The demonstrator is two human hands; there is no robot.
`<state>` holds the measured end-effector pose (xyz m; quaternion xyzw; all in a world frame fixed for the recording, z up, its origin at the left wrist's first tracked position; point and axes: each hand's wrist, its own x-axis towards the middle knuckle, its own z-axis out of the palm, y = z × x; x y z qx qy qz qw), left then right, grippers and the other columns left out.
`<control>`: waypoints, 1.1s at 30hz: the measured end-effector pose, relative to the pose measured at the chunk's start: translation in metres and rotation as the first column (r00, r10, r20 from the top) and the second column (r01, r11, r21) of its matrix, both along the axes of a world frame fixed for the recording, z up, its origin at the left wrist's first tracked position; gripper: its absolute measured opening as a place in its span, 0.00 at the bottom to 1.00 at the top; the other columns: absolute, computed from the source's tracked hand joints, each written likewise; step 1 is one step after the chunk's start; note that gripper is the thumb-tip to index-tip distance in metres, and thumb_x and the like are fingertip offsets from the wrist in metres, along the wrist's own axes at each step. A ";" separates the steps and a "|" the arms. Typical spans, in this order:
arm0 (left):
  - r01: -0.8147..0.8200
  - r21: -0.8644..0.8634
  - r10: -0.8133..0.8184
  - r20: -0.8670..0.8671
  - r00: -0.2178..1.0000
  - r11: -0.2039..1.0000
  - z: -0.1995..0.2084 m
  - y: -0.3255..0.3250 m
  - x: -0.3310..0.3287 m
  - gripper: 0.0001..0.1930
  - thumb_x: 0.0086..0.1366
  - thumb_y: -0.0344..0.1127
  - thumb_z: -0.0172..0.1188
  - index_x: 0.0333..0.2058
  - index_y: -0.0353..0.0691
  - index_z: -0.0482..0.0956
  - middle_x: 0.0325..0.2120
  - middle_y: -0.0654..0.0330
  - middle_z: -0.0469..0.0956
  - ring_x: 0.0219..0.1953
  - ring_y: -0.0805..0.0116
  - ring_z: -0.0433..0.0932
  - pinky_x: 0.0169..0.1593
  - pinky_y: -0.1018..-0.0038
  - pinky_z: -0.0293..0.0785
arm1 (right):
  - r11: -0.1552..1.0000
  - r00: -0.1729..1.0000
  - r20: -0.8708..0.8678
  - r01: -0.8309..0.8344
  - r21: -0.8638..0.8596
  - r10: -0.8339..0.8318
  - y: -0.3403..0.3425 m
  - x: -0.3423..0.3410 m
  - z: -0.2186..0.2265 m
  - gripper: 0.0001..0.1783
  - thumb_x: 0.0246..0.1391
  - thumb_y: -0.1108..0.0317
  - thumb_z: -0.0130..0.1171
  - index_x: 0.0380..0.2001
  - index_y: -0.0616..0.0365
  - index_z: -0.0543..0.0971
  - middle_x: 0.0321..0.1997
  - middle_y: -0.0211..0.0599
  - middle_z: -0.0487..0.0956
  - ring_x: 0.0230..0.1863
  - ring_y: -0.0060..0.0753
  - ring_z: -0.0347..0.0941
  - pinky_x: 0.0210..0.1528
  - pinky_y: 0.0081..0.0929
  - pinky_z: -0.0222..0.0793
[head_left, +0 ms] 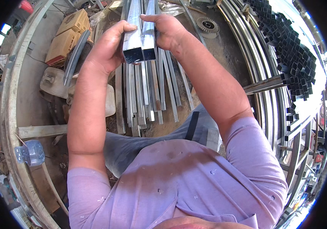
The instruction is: The person uses a chop saw to cut long metal rods into shorter pieces. They position each rod, operate the saw, and then stack the cut pieces on the floor.
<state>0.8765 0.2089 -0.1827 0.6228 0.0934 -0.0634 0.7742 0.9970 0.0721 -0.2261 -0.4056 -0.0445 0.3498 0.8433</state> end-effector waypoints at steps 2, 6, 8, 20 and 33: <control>-0.045 -0.015 0.045 -0.023 0.999 0.999 -0.004 0.005 -0.001 0.23 0.67 0.48 0.58 0.51 0.35 0.79 0.37 0.57 0.84 0.35 0.64 0.85 0.34 0.65 0.86 | 0.999 0.999 -0.035 0.031 0.030 -0.030 0.003 -0.004 -0.005 0.20 0.66 0.73 0.57 0.56 0.76 0.71 0.53 0.56 0.79 0.51 0.57 0.81 0.55 0.61 0.78; -0.014 -0.154 0.006 -0.053 0.999 0.988 -0.014 0.014 -0.010 0.26 0.66 0.49 0.59 0.49 0.28 0.79 0.37 0.52 0.85 0.33 0.57 0.86 0.38 0.57 0.85 | 0.996 0.991 -0.095 0.090 -0.017 -0.091 -0.001 -0.017 -0.006 0.20 0.66 0.74 0.58 0.55 0.78 0.71 0.47 0.55 0.78 0.47 0.55 0.81 0.48 0.56 0.82; 0.088 -0.205 -0.110 -0.095 0.989 0.975 -0.025 0.029 -0.017 0.28 0.65 0.48 0.58 0.51 0.25 0.76 0.46 0.43 0.83 0.44 0.49 0.85 0.51 0.56 0.81 | 0.997 0.995 -0.063 0.071 -0.016 -0.072 -0.007 -0.007 -0.032 0.13 0.67 0.74 0.56 0.48 0.74 0.72 0.39 0.48 0.78 0.37 0.47 0.82 0.39 0.50 0.84; -0.193 -0.320 0.070 -0.359 0.931 0.928 -0.208 0.007 -0.090 0.19 0.64 0.37 0.55 0.49 0.31 0.78 0.44 0.47 0.83 0.44 0.52 0.84 0.52 0.58 0.81 | 0.953 0.955 -0.283 -0.166 -0.254 0.091 -0.026 -0.090 -0.169 0.16 0.69 0.64 0.57 0.54 0.61 0.72 0.38 0.44 0.80 0.35 0.43 0.81 0.37 0.47 0.82; -0.098 -0.125 0.037 -0.418 0.908 0.987 -0.246 -0.021 -0.151 0.24 0.58 0.30 0.72 0.53 0.35 0.77 0.41 0.56 0.83 0.39 0.63 0.84 0.44 0.62 0.82 | 0.925 0.820 -0.510 -0.364 -0.112 0.261 -0.015 -0.117 -0.239 0.29 0.66 0.49 0.62 0.60 0.59 0.74 0.59 0.50 0.79 0.55 0.49 0.78 0.60 0.50 0.75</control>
